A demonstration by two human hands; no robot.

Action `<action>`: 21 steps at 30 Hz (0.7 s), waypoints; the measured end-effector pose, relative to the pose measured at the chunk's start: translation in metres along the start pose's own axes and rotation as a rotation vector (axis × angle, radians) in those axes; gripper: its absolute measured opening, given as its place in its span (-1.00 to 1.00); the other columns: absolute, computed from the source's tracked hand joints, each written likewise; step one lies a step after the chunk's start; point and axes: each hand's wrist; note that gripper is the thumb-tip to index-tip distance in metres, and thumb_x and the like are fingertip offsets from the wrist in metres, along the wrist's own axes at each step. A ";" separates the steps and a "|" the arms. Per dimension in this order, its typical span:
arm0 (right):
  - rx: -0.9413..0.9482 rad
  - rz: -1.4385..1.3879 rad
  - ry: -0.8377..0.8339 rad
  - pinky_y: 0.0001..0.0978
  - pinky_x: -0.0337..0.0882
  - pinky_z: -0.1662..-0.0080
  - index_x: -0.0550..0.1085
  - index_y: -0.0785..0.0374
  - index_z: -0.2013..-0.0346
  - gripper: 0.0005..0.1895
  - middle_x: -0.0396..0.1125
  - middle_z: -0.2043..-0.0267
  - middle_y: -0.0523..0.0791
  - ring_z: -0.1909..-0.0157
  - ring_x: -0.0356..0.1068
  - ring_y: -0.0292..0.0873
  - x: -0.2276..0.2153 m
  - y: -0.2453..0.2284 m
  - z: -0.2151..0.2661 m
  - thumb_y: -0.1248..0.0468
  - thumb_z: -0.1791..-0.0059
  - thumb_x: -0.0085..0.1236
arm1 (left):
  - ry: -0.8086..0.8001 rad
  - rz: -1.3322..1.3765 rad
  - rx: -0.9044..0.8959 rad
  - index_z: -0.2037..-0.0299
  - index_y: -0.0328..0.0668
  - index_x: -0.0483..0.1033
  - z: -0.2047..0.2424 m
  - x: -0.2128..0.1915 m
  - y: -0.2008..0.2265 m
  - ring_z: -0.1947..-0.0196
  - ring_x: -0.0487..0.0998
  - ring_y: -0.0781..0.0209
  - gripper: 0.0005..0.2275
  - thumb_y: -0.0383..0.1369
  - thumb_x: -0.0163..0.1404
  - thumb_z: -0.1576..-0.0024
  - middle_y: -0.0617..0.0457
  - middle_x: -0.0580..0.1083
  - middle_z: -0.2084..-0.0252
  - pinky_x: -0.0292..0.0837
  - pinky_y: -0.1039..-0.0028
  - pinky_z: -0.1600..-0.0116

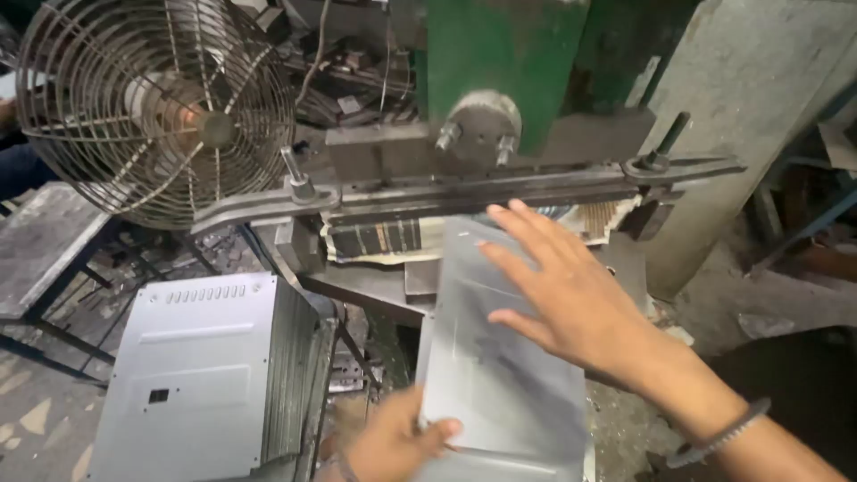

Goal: Operating a stamping press to process metal plates.

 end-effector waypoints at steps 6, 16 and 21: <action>-0.303 0.142 -0.149 0.06 0.24 -0.26 0.38 0.27 -0.20 -0.15 0.27 -0.32 0.08 -0.33 0.22 0.18 0.019 0.007 0.020 -0.22 0.21 0.18 | -0.252 -1.488 -0.097 -0.03 0.10 0.49 0.015 -0.032 0.167 0.15 0.60 -0.14 -0.76 -0.18 -0.04 -0.20 -0.13 0.58 0.26 0.49 0.09 -0.02; 1.161 -1.218 -0.172 -0.25 0.56 0.20 0.52 0.27 -0.03 -0.58 0.57 0.18 0.01 0.28 0.52 -0.15 0.084 0.032 0.079 0.08 0.02 0.13 | 0.802 -0.739 0.507 -0.38 -0.53 -0.03 -0.079 -0.039 0.024 -0.30 0.35 -0.17 -0.21 -0.07 0.09 -0.14 -0.37 0.29 -0.32 0.19 0.25 -0.30; 1.287 -1.439 0.120 -0.24 0.59 0.20 0.45 0.37 -0.05 -0.54 0.53 0.13 0.05 0.26 0.55 -0.11 0.102 0.099 0.064 0.11 0.02 0.12 | 0.357 0.147 0.319 -0.22 -0.45 0.41 -0.105 -0.008 0.046 -0.13 0.51 0.13 -0.56 -0.27 -0.01 -0.21 -0.17 0.53 -0.16 0.38 0.43 -0.20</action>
Point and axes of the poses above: each hand's wrist, its own z-axis away from the middle knuckle, its own x-axis out of the palm, y = z × x
